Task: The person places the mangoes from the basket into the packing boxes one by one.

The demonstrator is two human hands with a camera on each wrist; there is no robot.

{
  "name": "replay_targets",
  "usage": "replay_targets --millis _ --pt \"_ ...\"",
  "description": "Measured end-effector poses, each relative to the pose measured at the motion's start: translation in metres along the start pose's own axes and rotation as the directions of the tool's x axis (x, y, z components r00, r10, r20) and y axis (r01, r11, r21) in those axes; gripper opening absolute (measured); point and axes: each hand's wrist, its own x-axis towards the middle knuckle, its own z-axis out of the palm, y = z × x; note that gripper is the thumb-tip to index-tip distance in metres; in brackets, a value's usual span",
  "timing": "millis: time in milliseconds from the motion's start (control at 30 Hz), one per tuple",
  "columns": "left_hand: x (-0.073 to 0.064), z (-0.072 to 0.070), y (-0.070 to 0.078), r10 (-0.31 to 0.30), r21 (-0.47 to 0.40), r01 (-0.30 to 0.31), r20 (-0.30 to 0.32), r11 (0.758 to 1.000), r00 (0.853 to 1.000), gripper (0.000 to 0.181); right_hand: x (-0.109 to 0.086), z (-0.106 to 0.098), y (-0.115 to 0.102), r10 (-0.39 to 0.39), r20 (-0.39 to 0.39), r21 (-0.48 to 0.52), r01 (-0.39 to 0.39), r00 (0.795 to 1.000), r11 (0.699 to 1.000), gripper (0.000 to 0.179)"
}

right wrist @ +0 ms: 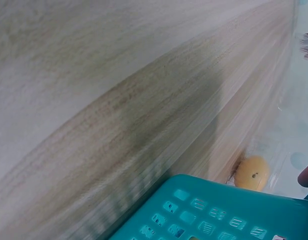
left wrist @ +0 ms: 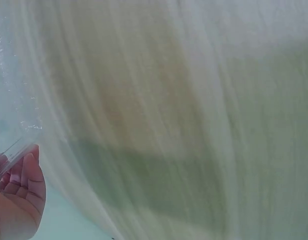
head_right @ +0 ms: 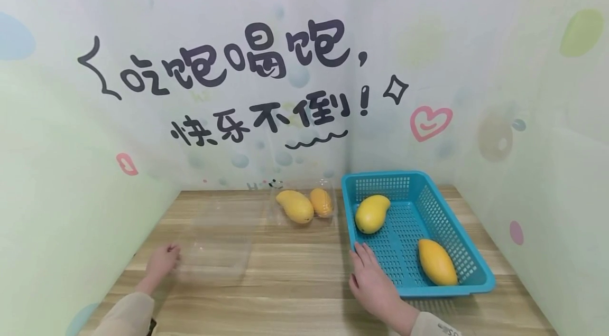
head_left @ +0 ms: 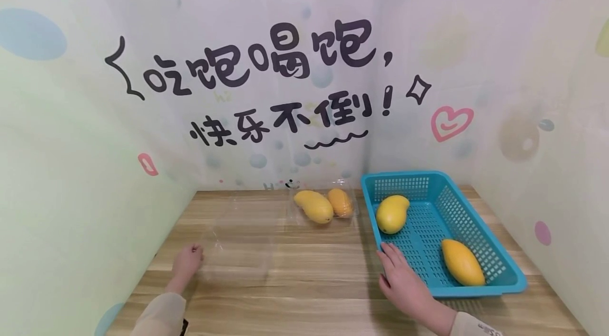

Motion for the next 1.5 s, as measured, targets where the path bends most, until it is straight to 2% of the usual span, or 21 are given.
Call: replay_targets --millis 133,367,500,633,800,933,1167,1300,1400,1500 --pt "-0.001 -0.006 0.004 0.015 -0.038 -0.017 -0.035 0.999 0.999 0.025 0.000 0.000 0.000 0.005 0.016 0.008 -0.006 1.000 1.000 0.043" --pt "-0.004 -0.016 0.020 -0.003 -0.069 -0.002 -0.066 0.998 0.998 0.025 0.000 0.000 0.000 0.017 0.029 0.014 -0.017 0.999 1.000 0.043" --pt "-0.009 -0.017 0.037 0.006 -0.115 -0.015 -0.081 0.993 0.997 0.025 0.000 -0.001 0.000 0.020 0.032 0.012 -0.020 0.999 1.000 0.043" --pt "-0.017 -0.011 0.059 0.011 -0.206 -0.023 -0.061 0.978 0.998 0.024 0.000 -0.001 0.000 0.020 0.033 0.010 -0.020 0.999 1.000 0.043" --pt "-0.031 0.010 0.080 -0.001 -0.285 0.000 -0.002 0.959 1.000 0.023 0.000 0.000 0.000 0.020 0.035 0.011 -0.020 0.999 1.000 0.043" --pt "-0.041 0.032 0.091 -0.003 -0.355 0.014 0.033 0.935 0.999 0.023 0.000 0.001 0.001 0.017 0.027 0.011 -0.018 0.999 1.000 0.043" --pt "-0.062 0.073 0.107 0.058 -0.396 -0.038 0.039 0.917 0.998 0.022 -0.001 0.002 0.001 0.013 0.014 -0.005 -0.013 1.000 1.000 0.043" --pt "-0.076 0.094 0.112 0.052 -0.432 -0.002 0.103 0.902 0.993 0.025 -0.001 0.003 0.001 0.015 0.012 -0.010 -0.015 1.000 1.000 0.043" --pt "-0.085 0.105 0.113 0.043 -0.472 0.047 0.178 0.880 0.983 0.028 -0.001 0.003 0.001 0.013 0.010 -0.006 -0.013 1.000 1.000 0.043" --pt "-0.091 0.113 0.115 0.050 -0.501 0.069 0.219 0.863 0.974 0.028 -0.001 0.002 0.001 0.006 0.001 -0.004 -0.006 1.000 1.000 0.043"
